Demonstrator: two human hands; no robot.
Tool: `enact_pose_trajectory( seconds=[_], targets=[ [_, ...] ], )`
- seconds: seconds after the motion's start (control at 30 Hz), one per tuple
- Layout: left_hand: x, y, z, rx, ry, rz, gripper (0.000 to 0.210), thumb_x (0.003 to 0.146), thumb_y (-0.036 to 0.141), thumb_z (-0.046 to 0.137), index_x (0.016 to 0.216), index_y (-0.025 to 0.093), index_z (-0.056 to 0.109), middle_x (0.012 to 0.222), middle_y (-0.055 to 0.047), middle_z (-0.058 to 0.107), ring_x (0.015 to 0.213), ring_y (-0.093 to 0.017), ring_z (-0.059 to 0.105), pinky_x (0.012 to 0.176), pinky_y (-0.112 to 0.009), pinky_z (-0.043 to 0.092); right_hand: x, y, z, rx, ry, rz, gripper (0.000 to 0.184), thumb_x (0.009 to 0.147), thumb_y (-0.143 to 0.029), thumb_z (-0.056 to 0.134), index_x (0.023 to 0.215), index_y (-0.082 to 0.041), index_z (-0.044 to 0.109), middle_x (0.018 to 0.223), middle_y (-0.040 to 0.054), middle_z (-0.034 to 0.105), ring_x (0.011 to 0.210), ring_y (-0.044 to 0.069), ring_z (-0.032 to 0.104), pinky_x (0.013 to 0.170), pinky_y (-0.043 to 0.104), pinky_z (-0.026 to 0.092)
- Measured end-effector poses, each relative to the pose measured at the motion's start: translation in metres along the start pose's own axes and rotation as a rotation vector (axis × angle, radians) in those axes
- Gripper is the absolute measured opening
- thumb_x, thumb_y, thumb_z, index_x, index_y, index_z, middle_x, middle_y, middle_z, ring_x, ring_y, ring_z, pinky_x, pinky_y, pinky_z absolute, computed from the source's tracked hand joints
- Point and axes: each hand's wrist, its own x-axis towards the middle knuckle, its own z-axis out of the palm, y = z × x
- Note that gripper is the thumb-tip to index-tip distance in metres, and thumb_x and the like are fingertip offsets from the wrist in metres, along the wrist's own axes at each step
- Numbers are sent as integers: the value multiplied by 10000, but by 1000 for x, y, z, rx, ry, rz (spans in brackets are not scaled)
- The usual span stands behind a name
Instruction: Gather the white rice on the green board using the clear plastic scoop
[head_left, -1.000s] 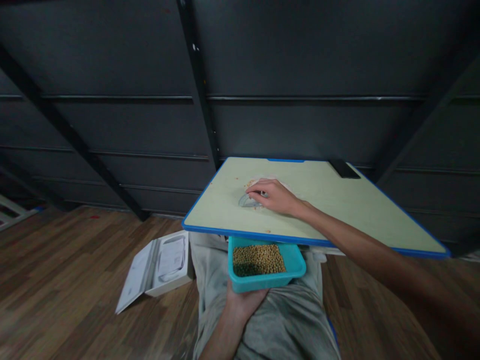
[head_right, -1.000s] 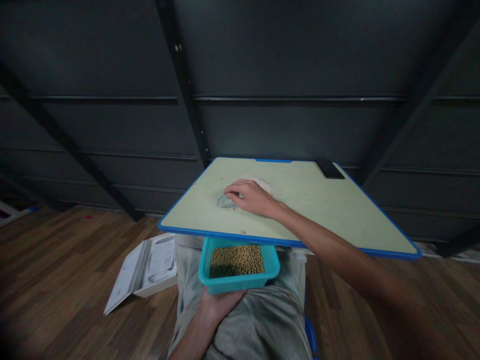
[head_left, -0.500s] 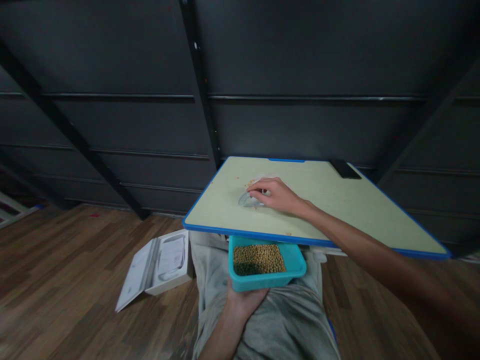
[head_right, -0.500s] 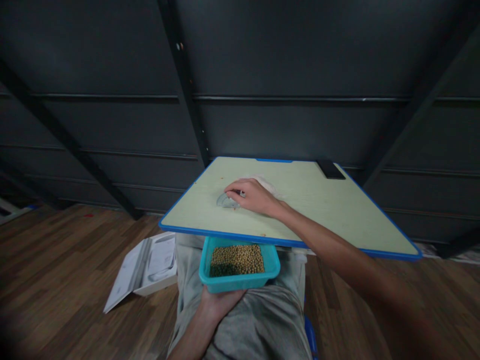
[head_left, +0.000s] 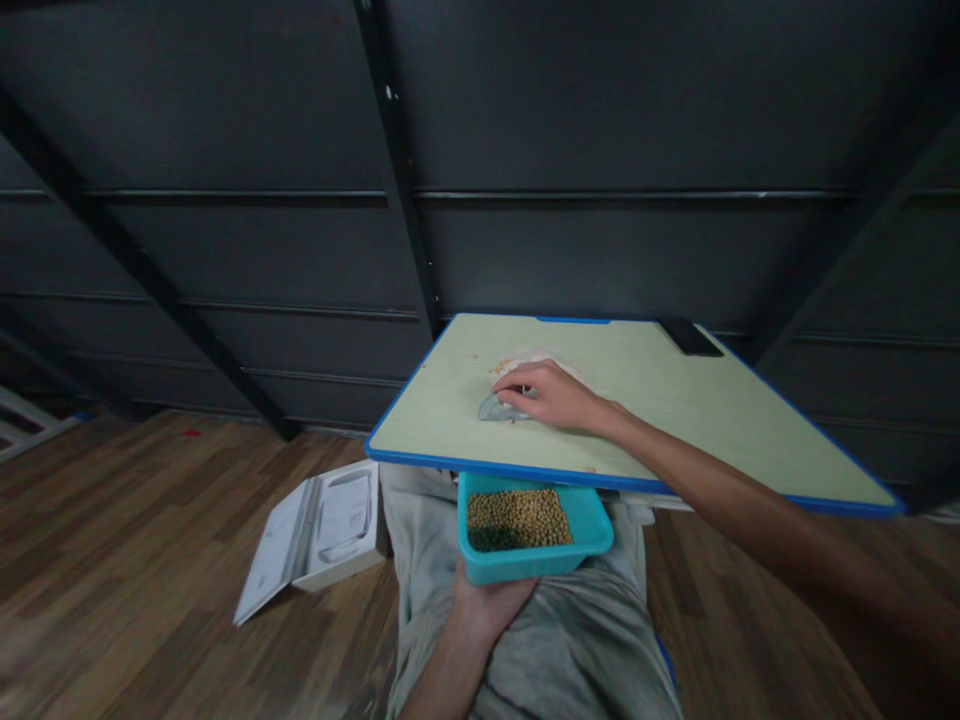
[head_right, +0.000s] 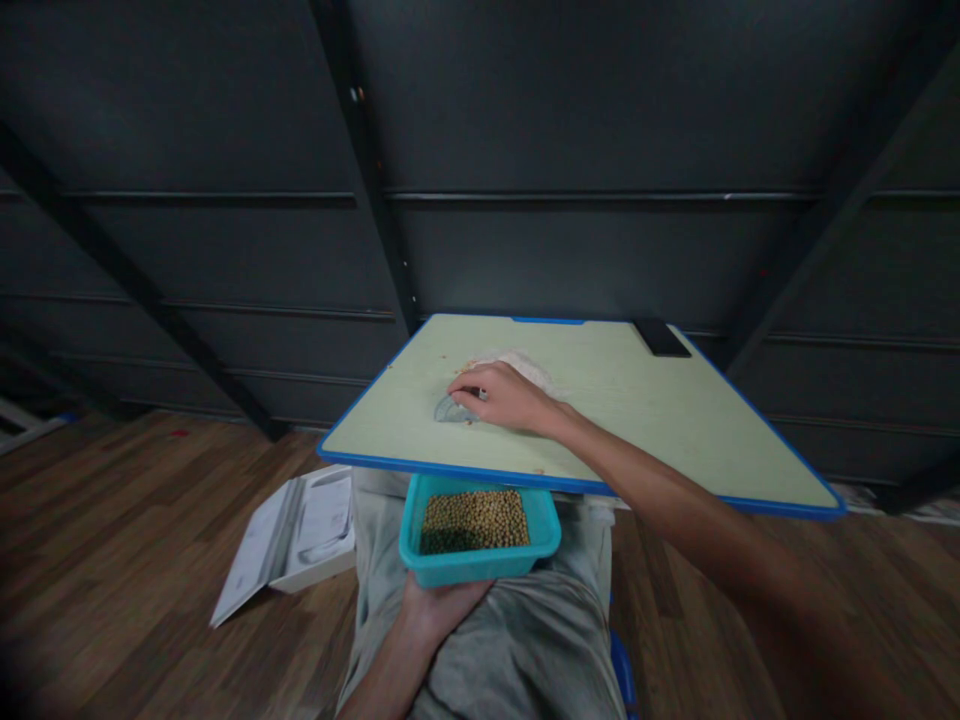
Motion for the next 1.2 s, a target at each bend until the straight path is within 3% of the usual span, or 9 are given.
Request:
enact_pose_trajectory(
  seconds=[0.4, 0.53, 0.73, 0.9, 1.03, 1.2],
  targets=[
    [-2, -2, 16, 29, 90, 45, 459, 1020, 282, 367, 1404, 325, 615, 1356, -31, 729, 1256, -261, 661, 1182, -536, 415, -2, -6, -2, 71, -50, 24, 227, 978, -242, 583, 1051, -206, 795, 1040, 66, 794, 923, 186, 698, 884, 341, 482],
    [-1, -2, 11, 13, 89, 35, 433, 1012, 366, 417, 1368, 285, 649, 1381, -58, 711, 1288, -275, 637, 1215, -524, 371, -1, -7, -4, 112, -92, 18, 212, 945, -223, 598, 1011, -195, 797, 937, 50, 787, 814, 163, 679, 788, 308, 477],
    [-1, -2, 7, 11, 49, 46, 400, 1013, 425, 443, 1184, 249, 759, 1243, -59, 779, 1287, -268, 639, 1258, -523, 301, -3, -3, -11, 229, -241, 56, 140, 890, -227, 651, 893, -159, 774, 738, 27, 723, 662, 136, 626, 649, 274, 465],
    [-5, -4, 9, 27, 79, 62, 416, 1019, 333, 422, 1358, 311, 661, 1441, -67, 671, 1347, -291, 595, 1223, -573, 354, -5, -6, -15, 401, -417, 199, 176, 893, -332, 699, 892, -164, 750, 682, 25, 724, 610, 132, 641, 624, 273, 484],
    [-6, -6, 10, 4, 104, 57, 457, 1025, 320, 395, 1442, 375, 573, 1517, -45, 607, 1358, -308, 588, 1176, -602, 415, -3, -8, -22, 462, -408, 212, 159, 884, -325, 715, 873, -169, 740, 698, 18, 717, 638, 133, 644, 636, 272, 494],
    [-5, -6, 7, 10, 106, 52, 469, 1038, 318, 363, 1470, 384, 535, 1500, -36, 623, 1373, -271, 579, 1183, -575, 419, -2, 10, -37, 422, -425, 200, 135, 854, -301, 738, 844, -166, 741, 727, 8, 704, 678, 130, 628, 653, 266, 483]
  ],
)
